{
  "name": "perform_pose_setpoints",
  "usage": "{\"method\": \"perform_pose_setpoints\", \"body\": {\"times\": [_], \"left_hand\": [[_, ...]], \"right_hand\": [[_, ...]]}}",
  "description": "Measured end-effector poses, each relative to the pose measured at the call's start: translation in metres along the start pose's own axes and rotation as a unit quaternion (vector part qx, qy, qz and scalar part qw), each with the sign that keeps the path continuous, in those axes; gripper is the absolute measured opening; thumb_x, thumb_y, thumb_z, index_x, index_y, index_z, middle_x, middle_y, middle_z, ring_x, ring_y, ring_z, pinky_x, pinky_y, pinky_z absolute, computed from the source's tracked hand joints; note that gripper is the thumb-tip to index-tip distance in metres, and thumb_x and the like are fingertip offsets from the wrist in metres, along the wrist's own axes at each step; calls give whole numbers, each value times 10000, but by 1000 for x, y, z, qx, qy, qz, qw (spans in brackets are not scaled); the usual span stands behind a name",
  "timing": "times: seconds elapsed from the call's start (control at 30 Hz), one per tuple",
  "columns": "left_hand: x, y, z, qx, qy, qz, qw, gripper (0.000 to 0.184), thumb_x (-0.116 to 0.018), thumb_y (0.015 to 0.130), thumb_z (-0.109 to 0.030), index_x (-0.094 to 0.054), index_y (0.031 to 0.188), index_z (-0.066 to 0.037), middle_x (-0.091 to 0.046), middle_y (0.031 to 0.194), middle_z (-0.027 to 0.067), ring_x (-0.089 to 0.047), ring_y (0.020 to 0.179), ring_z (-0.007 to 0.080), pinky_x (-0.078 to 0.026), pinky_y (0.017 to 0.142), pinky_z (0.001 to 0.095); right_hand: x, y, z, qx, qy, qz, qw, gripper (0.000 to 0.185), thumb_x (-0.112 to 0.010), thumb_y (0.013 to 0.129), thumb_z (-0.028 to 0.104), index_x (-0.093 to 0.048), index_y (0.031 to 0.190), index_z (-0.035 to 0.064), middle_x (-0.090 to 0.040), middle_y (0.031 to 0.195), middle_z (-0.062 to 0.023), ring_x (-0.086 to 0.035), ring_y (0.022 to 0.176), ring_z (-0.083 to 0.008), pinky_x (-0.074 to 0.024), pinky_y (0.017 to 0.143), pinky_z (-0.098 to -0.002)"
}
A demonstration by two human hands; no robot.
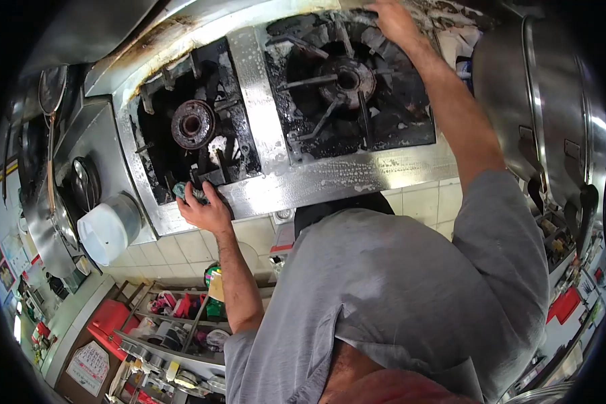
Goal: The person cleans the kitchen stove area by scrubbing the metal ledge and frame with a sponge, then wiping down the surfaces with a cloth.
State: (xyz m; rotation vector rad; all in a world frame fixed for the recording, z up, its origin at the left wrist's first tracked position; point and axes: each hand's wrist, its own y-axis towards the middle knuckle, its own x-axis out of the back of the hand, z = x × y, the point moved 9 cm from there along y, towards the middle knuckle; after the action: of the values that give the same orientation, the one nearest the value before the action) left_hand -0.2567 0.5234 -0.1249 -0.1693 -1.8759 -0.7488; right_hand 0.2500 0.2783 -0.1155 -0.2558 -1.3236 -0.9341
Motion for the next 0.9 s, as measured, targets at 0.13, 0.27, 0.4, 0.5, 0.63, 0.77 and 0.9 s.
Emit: {"method": "perform_pose_setpoints", "body": {"times": [0.13, 0.27, 0.4, 0.5, 0.63, 0.77, 0.9], "left_hand": [[3, 0, -2, 3, 6, -5, 1000, 421, -648, 825, -383, -593, 1146, -117, -475, 1216, 288, -454, 1120, 432, -362, 935, 500], [3, 0, 1, 13, -16, -1, 1000, 422, -647, 827, -370, -581, 1169, -132, -451, 1257, 283, -437, 1139, 426, -339, 952, 502], [5, 0, 1, 14, -25, -5, 1000, 420, -644, 828, -363, -580, 1171, -128, -452, 1257, 285, -436, 1144, 425, -327, 966, 504], [5, -2, 2, 18, -24, 0, 1000, 421, -644, 827, -352, -579, 1170, -117, -452, 1261, 283, -433, 1150, 426, -321, 973, 503], [3, -2, 1, 12, -15, 8, 1000, 424, -644, 821, -347, -577, 1164, -108, -452, 1262, 282, -427, 1160, 420, -313, 978, 508], [3, -1, 2, 16, -16, 19, 1000, 428, -645, 819, -353, -573, 1165, -113, -454, 1249, 269, -421, 1166, 408, -311, 983, 505], [3, -2, 1, 10, -12, 19, 1000, 425, -645, 821, -356, -573, 1162, -113, -455, 1252, 260, -423, 1162, 406, -315, 979, 506]], "right_hand": [[-60, 0, -26, -23, -89, 250, 964, 333, -478, 791, -39, -615, 1094, -11, -531, 1234, -181, -416, 1217, -341, -260, 1080, -502], [10, -37, -113, -317, 306, -307, 844, 340, -529, 844, 13, -631, 1165, 62, -666, 1032, -135, -628, 821, -219, -478, 761, -331], [-5, -30, -176, -348, 540, -487, 592, 260, -439, 905, 109, -565, 1106, 2, -520, 797, -8, -473, 789, -148, -431, 796, -327], [-28, 26, -61, -433, 527, -379, 626, 684, -386, 909, 553, -256, 1292, 2, -262, 1367, -153, -216, 1251, -262, -160, 1065, -396], [-41, 50, 22, -415, 461, -259, 740, 1036, -337, 856, 698, 147, 1416, -26, 194, 1485, -230, 131, 1396, -327, 54, 1127, -414], [-11, 45, -35, -429, 480, -348, 681, 988, -357, 892, 627, 164, 1403, -40, 211, 1479, -218, 133, 1396, -301, 61, 1130, -392], [-27, 54, 29, -333, 431, -266, 795, 945, -398, 919, 552, 163, 1406, -32, 200, 1482, -224, 149, 1387, -339, 61, 1128, -421]]}}
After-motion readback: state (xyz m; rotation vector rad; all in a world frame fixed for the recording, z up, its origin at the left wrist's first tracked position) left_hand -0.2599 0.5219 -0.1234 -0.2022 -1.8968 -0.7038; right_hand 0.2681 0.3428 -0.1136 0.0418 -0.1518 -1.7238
